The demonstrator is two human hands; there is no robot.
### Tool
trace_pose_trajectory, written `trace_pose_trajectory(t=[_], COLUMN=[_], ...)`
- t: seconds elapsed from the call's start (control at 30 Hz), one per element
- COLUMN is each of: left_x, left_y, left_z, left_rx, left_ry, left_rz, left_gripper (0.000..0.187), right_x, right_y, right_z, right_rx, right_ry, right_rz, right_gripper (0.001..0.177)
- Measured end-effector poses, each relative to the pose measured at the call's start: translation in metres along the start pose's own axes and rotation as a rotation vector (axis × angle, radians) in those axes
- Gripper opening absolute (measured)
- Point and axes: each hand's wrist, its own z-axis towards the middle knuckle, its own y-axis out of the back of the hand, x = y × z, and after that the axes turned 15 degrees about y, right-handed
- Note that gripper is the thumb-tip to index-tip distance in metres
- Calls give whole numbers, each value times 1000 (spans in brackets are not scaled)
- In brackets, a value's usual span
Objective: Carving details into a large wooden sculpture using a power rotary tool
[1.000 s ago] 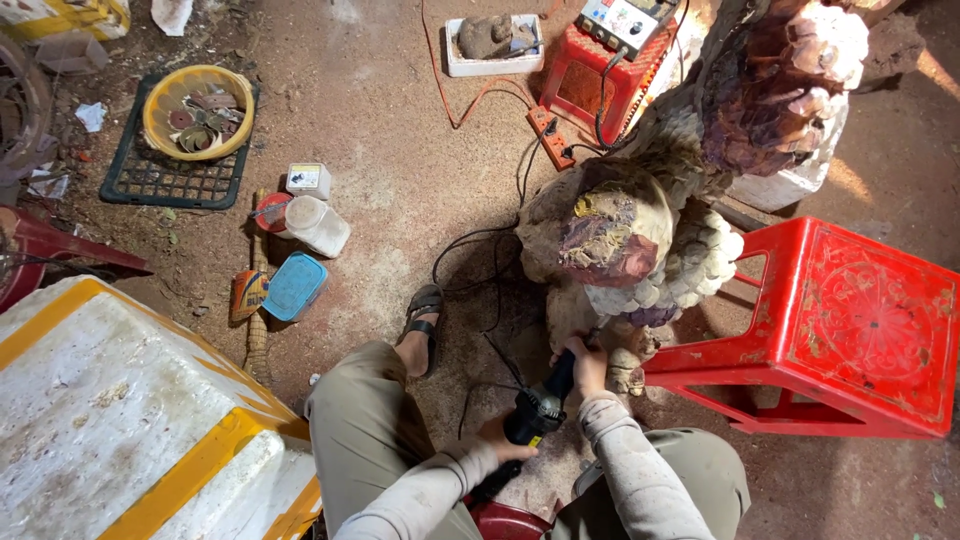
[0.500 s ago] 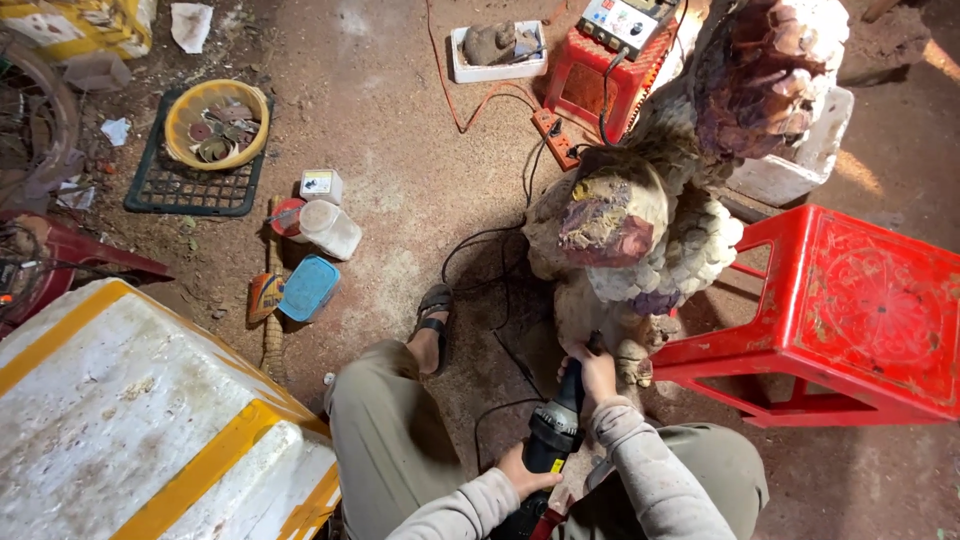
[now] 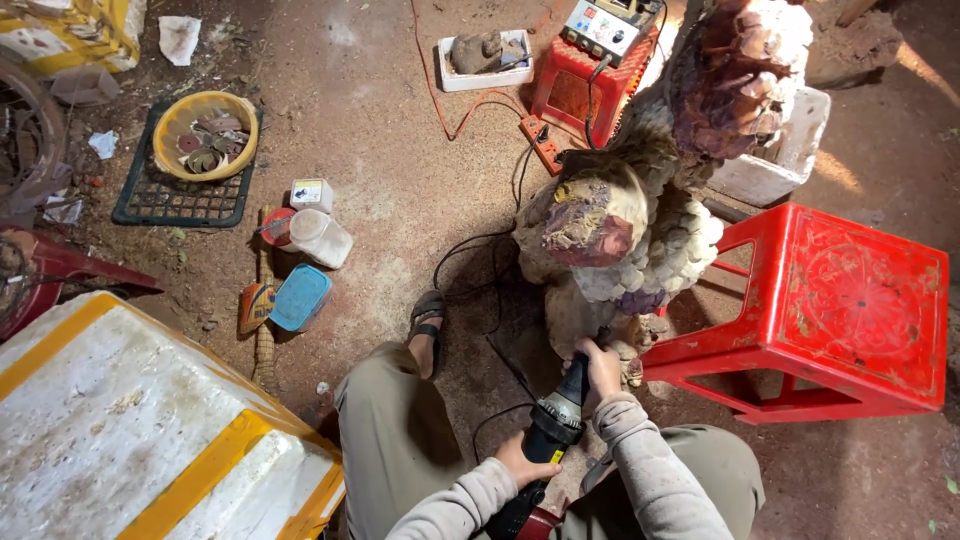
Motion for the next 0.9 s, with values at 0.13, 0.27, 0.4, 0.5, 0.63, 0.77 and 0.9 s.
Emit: trace_pose_trajectory(t=[0.13, 0.27, 0.4, 0.5, 0.63, 0.77, 0.9], left_x=[-3, -8, -6, -8, -3, -11, -11], left_y=[3, 8, 8, 8, 3, 6, 2], left_z=[3, 2, 5, 2, 8, 0, 0], left_rx=[-11, 4, -1, -13, -53, -31, -19], left_ry=[23, 23, 14, 21, 32, 61, 44], left_rz=[66, 108, 116, 129, 108, 123, 95], left_gripper=[70, 72, 71, 69, 75, 74, 70], right_x=[-6, -10, -10, -7, -18, -15, -10], right_y=[4, 5, 4, 2, 9, 8, 6], right_z=[8, 12, 13, 9, 20, 19, 14], right_rx=[21, 4, 12, 27, 15, 24, 26], right_ry=[44, 47, 30, 9, 41, 24, -9], right_rz=[-61, -49, -20, 12, -64, -9, 23], right_gripper=[27, 26, 24, 23, 28, 25, 22])
